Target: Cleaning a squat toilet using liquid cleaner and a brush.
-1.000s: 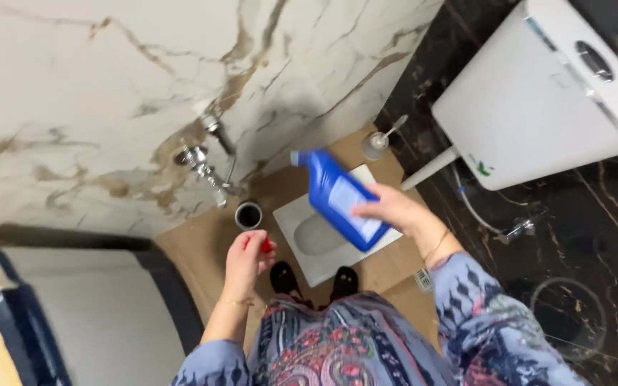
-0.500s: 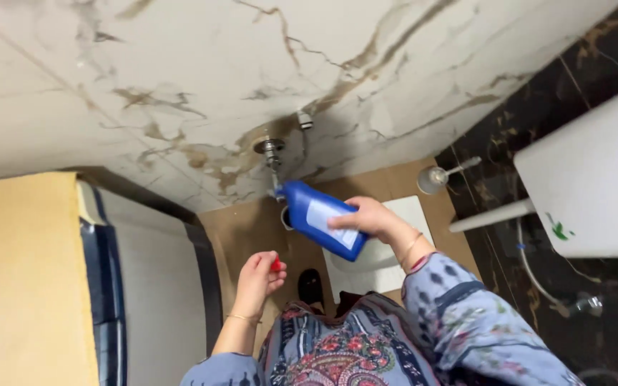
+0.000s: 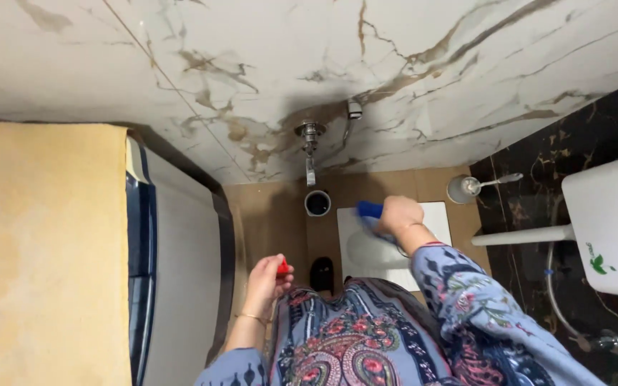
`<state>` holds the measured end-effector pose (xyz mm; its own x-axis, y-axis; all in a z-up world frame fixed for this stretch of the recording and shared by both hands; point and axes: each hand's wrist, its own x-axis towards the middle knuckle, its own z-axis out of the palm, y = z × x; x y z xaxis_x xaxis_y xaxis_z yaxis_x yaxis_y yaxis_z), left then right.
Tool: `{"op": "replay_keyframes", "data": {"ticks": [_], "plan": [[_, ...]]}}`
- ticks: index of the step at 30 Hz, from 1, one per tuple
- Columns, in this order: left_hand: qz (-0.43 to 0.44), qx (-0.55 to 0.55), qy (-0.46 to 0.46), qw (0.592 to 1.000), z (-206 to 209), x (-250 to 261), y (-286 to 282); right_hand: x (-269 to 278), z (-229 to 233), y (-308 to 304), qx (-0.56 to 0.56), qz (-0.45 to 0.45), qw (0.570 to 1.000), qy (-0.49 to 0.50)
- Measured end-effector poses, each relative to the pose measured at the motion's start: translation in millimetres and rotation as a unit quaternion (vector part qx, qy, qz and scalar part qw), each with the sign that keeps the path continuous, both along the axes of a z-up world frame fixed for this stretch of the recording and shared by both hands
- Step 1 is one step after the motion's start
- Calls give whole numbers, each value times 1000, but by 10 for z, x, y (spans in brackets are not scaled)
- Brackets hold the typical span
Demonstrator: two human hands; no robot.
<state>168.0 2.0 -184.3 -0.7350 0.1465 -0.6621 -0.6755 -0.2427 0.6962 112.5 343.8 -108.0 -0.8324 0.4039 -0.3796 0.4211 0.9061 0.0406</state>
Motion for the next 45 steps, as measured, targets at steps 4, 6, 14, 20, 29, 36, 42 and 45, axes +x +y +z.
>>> {"op": "replay_keyframes", "data": {"ticks": [4,6,14,20,29,36,42,45], "plan": [[-7,-2,-3,1000,-57,-124,-52,170,-143,153,-495,-115,861,-17],[-22,-11,0,1000,19,-163,-29,302,41,103,-13,-24,1000,-2],[-70,-36,9,997,50,-389,164,472,-531,581,-318,-184,929,-42],[-99,-26,22,995,27,-434,255,687,-551,1266,-357,-332,872,-37],[-147,-36,9,988,-82,-355,460,1007,-243,1864,-126,-157,946,254],[-145,-27,29,989,286,-318,942,934,162,1919,-139,-200,938,245],[-143,-20,49,988,431,-109,1256,748,239,2069,-121,-143,956,225],[-146,-28,37,988,368,13,1274,675,263,2129,-114,-131,957,232]]}}
